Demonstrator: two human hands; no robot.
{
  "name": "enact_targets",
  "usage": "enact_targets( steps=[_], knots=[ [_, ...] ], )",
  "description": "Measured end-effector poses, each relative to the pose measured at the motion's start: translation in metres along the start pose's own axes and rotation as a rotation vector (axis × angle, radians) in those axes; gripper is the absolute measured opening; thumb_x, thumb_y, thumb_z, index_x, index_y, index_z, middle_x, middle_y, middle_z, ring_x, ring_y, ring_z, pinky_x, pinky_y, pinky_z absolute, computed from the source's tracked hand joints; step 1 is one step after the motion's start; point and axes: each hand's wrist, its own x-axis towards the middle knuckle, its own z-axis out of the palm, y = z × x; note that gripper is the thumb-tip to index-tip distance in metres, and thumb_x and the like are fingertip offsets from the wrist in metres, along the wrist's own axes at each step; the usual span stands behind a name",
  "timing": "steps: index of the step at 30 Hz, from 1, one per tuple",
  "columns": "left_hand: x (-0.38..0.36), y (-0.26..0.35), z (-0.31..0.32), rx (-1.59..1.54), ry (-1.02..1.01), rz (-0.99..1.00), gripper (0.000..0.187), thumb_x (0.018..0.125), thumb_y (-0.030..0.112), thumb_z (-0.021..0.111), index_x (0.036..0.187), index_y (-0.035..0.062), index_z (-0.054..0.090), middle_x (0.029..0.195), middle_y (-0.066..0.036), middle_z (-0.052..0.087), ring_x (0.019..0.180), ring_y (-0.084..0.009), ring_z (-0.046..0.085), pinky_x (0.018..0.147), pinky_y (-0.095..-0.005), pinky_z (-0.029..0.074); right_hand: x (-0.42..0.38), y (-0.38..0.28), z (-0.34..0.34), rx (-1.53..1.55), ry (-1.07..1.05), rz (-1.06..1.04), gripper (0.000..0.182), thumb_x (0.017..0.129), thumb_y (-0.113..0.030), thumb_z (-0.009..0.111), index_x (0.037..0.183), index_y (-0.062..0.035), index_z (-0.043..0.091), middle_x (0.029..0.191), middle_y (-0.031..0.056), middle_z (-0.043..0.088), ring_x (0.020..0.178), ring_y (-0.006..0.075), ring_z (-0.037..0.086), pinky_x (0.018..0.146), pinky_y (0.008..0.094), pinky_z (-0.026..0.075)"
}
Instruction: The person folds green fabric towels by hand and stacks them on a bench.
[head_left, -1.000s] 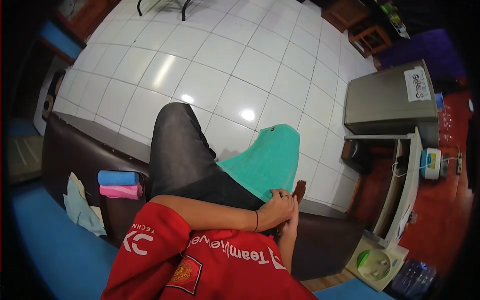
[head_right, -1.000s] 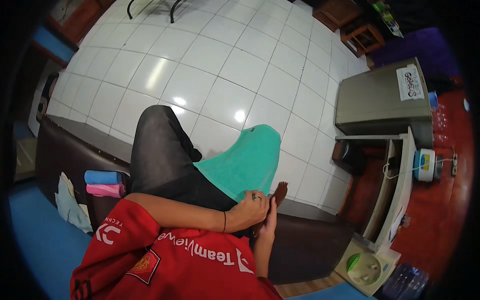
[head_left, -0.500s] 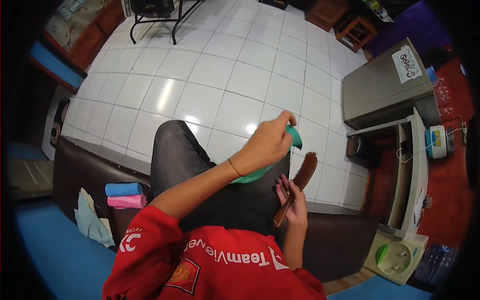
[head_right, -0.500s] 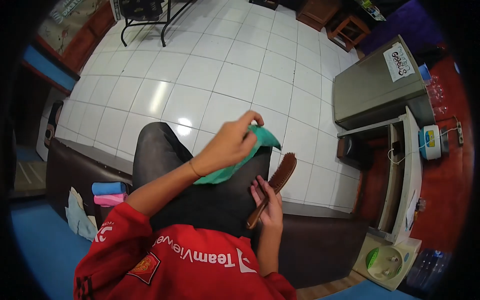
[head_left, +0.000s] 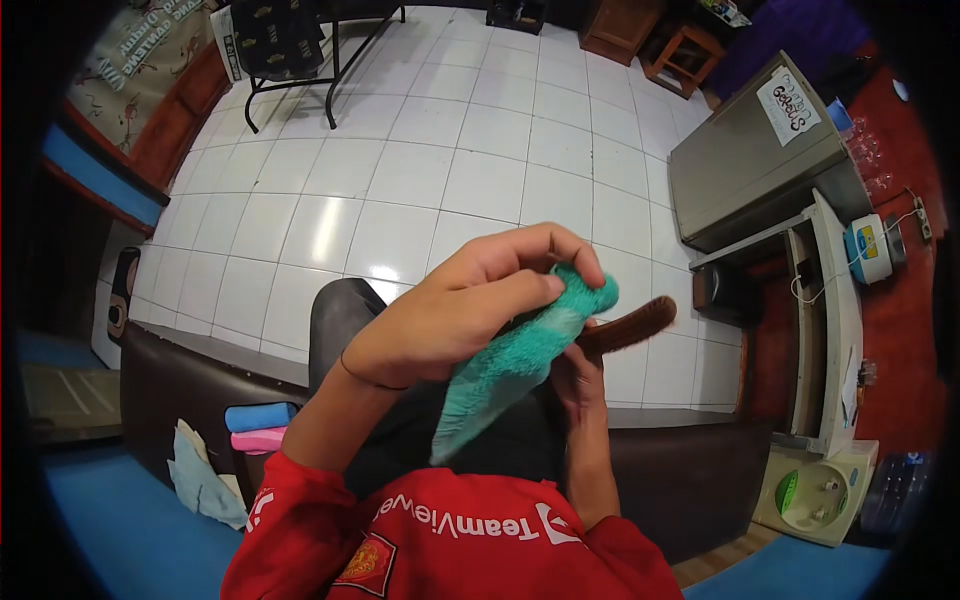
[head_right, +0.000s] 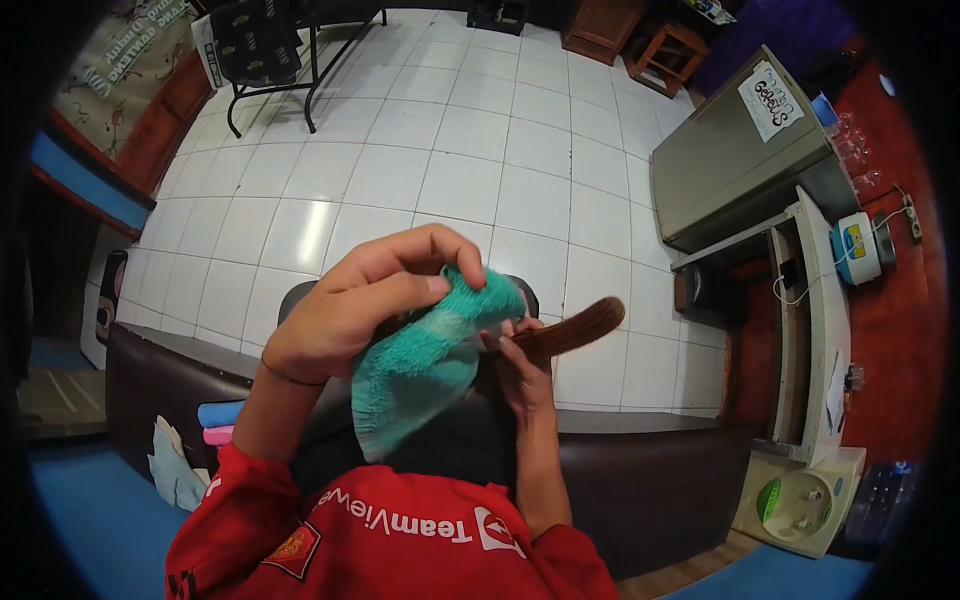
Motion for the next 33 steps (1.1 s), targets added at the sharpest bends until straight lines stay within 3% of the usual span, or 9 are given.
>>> enact_targets(
  steps=[3, 6, 11, 13, 17, 19, 23, 28, 33],
  knots=[
    [-0.005, 0.003, -0.013, 0.114, -0.043, 0.031, 0.021, 0.095, 0.006, 0.044, 0.111, 0.0001, 0.057, 0.105, -0.006, 0.059, 0.097, -0.0116, 0.057, 0.086, -0.0268, 0.047, 0.010, 0.003, 0.004, -0.481, 0.061, -0.046, 0.033, 0.080, 0.005, 0.071, 0.103, -0.0113, 0.054, 0.109, 0.0048, 0.058, 0.098, 0.0135, 0.054, 0.087, 0.0313, 0.046],
    [-0.006, 0.029, -0.041, 0.785, -0.015, 0.113, 0.021, 0.093, 0.005, 0.046, 0.109, 0.0012, 0.059, 0.094, -0.008, 0.064, 0.088, -0.0135, 0.060, 0.080, -0.0292, 0.048, -0.001, -0.011, 0.031, -0.561, 0.155, -0.218, 0.027, 0.079, 0.002, 0.074, 0.097, -0.0075, 0.057, 0.095, 0.0037, 0.060, 0.088, 0.0123, 0.057, 0.080, 0.0271, 0.047],
    [0.048, 0.061, -0.073, 1.435, 0.066, 0.570, 0.019, 0.085, 0.005, 0.059, 0.104, 0.0068, 0.063, 0.081, -0.018, 0.066, 0.077, -0.0350, 0.066, 0.070, -0.0386, 0.052, -0.055, -0.050, 0.064, -0.450, 0.239, -0.086, 0.023, 0.079, -0.008, 0.074, 0.091, -0.0053, 0.055, 0.076, 0.0005, 0.053, 0.061, 0.0113, 0.053, 0.051, 0.0232, 0.043],
    [0.095, 0.038, -0.070, 1.344, -0.023, 0.673, 0.025, 0.083, 0.003, 0.059, 0.107, 0.0104, 0.063, 0.091, -0.015, 0.068, 0.086, -0.0320, 0.067, 0.077, -0.0414, 0.051, -0.066, -0.045, 0.065, -0.463, 0.256, -0.124, 0.019, 0.082, -0.009, 0.071, 0.090, -0.0071, 0.054, 0.074, 0.0001, 0.051, 0.052, 0.0112, 0.049, 0.041, 0.0216, 0.037],
    [0.156, -0.083, -0.058, 1.697, 0.354, 0.902, 0.035, 0.081, 0.006, 0.059, 0.115, 0.0151, 0.059, 0.125, -0.013, 0.055, 0.116, -0.0355, 0.053, 0.095, -0.0512, 0.038, -0.068, -0.032, 0.020, -0.398, 0.607, -0.226, 0.016, 0.084, -0.008, 0.070, 0.089, -0.0084, 0.054, 0.075, -0.0006, 0.051, 0.059, 0.0094, 0.049, 0.045, 0.0225, 0.037],
    [0.130, -0.131, -0.058, 1.613, 0.328, 0.670, 0.044, 0.083, 0.015, 0.066, 0.125, 0.0169, 0.053, 0.133, -0.017, 0.048, 0.119, -0.0374, 0.048, 0.098, -0.0527, 0.035, -0.076, -0.025, -0.013, -0.363, 0.896, -0.192, 0.020, 0.083, -0.008, 0.072, 0.093, -0.0076, 0.055, 0.078, 0.0000, 0.051, 0.064, 0.0105, 0.051, 0.049, 0.0274, 0.044],
    [0.029, -0.206, -0.058, 1.327, 0.050, 0.234, 0.048, 0.086, 0.031, 0.066, 0.130, 0.0182, 0.052, 0.134, -0.020, 0.046, 0.120, -0.0392, 0.048, 0.096, -0.0540, 0.037, -0.108, -0.023, -0.036, -0.457, 0.898, 0.012, 0.022, 0.083, -0.013, 0.073, 0.094, -0.0097, 0.054, 0.084, 0.0003, 0.052, 0.071, 0.0122, 0.053, 0.053, 0.0293, 0.046],
    [-0.045, -0.239, -0.041, 1.316, -0.057, 0.268, 0.041, 0.085, 0.033, 0.065, 0.122, 0.0169, 0.060, 0.122, -0.015, 0.052, 0.106, -0.0331, 0.054, 0.088, -0.0430, 0.046, -0.112, -0.041, -0.049, -0.671, 0.774, 0.192, 0.031, 0.094, -0.040, 0.060, 0.101, -0.0112, 0.050, 0.086, 0.0021, 0.056, 0.060, 0.0091, 0.050, 0.047, 0.0236, 0.039],
    [-0.053, -0.244, -0.039, 1.369, -0.078, 0.278, 0.038, 0.084, 0.016, 0.060, 0.122, 0.0149, 0.061, 0.105, -0.009, 0.056, 0.091, -0.0255, 0.057, 0.079, -0.0349, 0.050, -0.104, -0.061, -0.038, -1.082, 0.476, 0.033, 0.032, 0.098, -0.034, 0.053, 0.112, -0.0045, 0.051, 0.090, 0.0038, 0.058, 0.062, 0.0083, 0.050, 0.050, 0.0236, 0.040]
  ],
)
